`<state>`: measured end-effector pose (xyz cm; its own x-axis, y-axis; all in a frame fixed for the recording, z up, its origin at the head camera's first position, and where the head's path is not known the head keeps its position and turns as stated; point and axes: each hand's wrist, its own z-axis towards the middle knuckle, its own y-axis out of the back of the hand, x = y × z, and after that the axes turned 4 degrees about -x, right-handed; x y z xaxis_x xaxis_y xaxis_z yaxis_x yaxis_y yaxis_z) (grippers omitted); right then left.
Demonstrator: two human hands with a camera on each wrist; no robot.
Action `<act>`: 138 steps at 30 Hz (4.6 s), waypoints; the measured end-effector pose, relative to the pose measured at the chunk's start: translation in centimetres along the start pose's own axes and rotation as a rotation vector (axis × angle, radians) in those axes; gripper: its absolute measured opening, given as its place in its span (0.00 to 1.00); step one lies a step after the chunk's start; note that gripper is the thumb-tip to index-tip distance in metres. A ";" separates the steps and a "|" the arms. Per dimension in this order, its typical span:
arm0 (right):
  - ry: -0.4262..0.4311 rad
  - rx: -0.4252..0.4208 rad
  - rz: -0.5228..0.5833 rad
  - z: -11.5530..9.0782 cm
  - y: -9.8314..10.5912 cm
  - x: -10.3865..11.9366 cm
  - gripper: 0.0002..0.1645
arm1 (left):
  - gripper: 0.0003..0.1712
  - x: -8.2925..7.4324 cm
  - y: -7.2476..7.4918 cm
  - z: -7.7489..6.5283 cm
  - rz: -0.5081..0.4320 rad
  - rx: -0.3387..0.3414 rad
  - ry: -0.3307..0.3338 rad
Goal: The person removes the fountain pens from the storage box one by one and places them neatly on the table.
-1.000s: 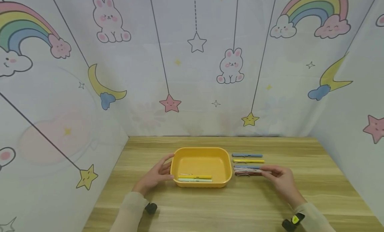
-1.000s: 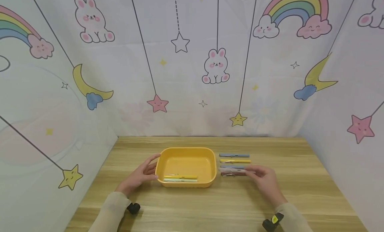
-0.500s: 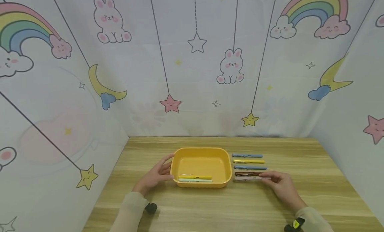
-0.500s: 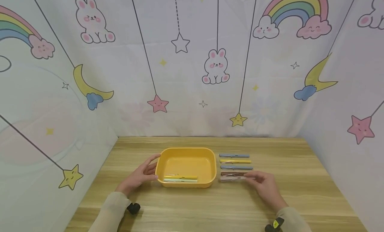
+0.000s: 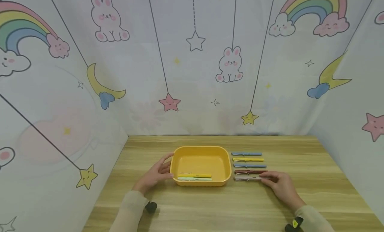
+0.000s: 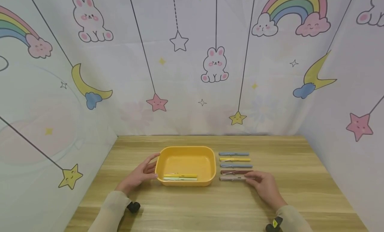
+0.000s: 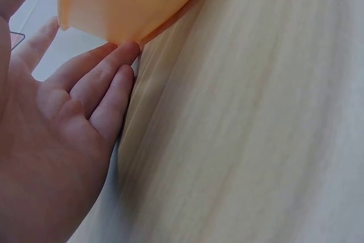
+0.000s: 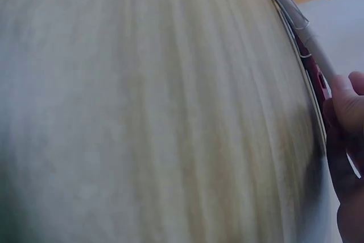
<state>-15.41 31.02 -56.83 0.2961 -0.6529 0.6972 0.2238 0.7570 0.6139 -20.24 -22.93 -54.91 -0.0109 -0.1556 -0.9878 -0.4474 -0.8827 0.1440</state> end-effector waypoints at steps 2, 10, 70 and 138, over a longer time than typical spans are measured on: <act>0.024 -0.005 -0.038 0.0 0.0 0.1 0.14 | 0.53 0.0 0.0 0.0 0.003 0.001 -0.003; 0.045 0.004 -0.126 0.1 0.0 0.0 0.15 | 0.53 0.0 0.1 0.0 -0.001 0.006 -0.009; 0.006 0.051 0.116 2.5 -2.2 6.2 0.21 | 0.53 0.3 0.0 0.0 0.000 -0.013 0.008; 0.070 0.646 0.098 9.0 -15.2 15.4 0.14 | 0.52 0.7 0.2 0.3 0.015 -0.009 -0.022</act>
<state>-22.57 9.24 -52.05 0.3518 -0.5622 0.7485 -0.4033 0.6306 0.6632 -20.56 -23.05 -55.61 -0.0368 -0.1589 -0.9866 -0.4388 -0.8844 0.1588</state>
